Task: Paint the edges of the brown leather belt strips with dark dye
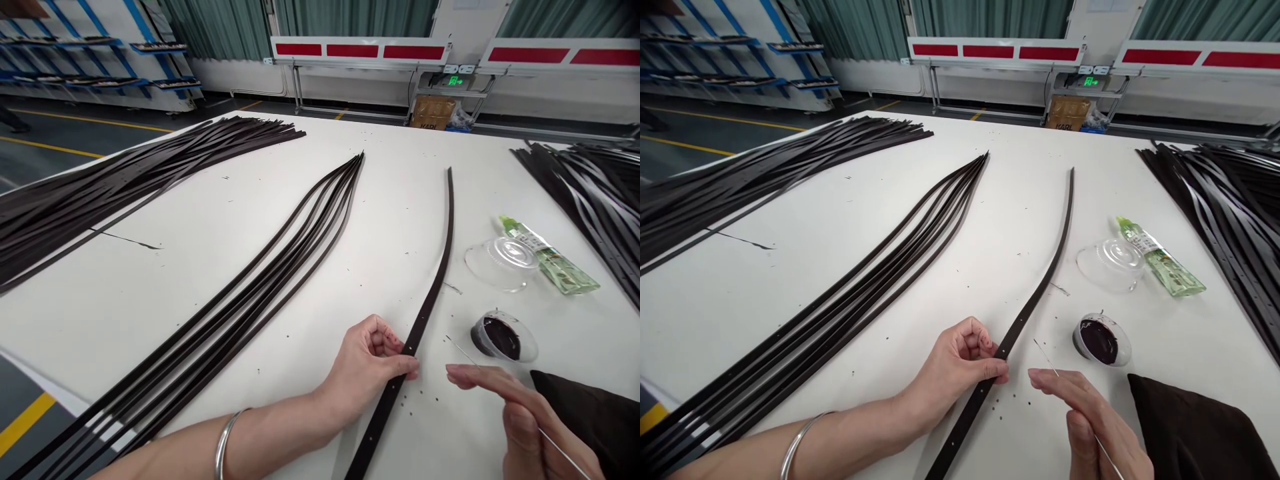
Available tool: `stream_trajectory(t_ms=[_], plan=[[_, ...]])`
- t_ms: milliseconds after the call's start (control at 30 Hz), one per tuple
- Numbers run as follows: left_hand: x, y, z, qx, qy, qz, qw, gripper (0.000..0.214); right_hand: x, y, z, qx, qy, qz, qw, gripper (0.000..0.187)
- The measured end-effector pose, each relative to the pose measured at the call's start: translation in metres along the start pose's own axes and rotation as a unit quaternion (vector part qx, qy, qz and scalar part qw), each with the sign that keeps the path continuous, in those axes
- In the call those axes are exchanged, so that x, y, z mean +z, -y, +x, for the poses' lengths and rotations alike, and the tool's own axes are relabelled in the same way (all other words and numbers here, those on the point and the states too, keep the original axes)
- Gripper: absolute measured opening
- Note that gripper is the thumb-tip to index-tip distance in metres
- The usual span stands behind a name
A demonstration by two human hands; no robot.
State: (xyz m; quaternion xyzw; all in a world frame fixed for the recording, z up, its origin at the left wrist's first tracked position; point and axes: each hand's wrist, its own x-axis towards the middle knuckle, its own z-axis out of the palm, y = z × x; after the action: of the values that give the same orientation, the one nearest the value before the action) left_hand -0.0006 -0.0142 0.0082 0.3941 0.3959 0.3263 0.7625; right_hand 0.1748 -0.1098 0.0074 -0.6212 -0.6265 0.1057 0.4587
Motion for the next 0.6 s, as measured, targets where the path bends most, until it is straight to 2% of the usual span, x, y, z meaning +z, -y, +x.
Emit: stream_trajectory(t_ms=[167, 267, 433, 533, 600], plan=[[0.000, -0.008, -0.002, -0.056, -0.010, -0.021, 0.998, 0.020, -0.005, -0.009, 0.004, -0.058, 0.022, -0.016, 0.998, 0.029], [0.000, -0.011, -0.002, -0.063, -0.011, -0.024, 0.998, 0.022, -0.004, -0.009, 0.010, -0.072, 0.040, -0.026, 0.996, 0.030], [0.000, -0.011, -0.002, -0.070, -0.010, -0.028, 0.997, 0.027, 0.005, -0.006, 0.018, -0.140, 0.101, -0.014, 0.985, 0.028], [0.000, -0.011, -0.001, -0.074, -0.019, -0.026, 0.997, 0.027, 0.005, -0.006, 0.016, -0.138, 0.145, 0.001, 0.980, 0.027], [-0.001, -0.011, 0.000, -0.076, -0.012, -0.034, 0.996, 0.027, 0.001, -0.006, 0.014, -0.112, 0.121, 0.005, 0.986, 0.028]])
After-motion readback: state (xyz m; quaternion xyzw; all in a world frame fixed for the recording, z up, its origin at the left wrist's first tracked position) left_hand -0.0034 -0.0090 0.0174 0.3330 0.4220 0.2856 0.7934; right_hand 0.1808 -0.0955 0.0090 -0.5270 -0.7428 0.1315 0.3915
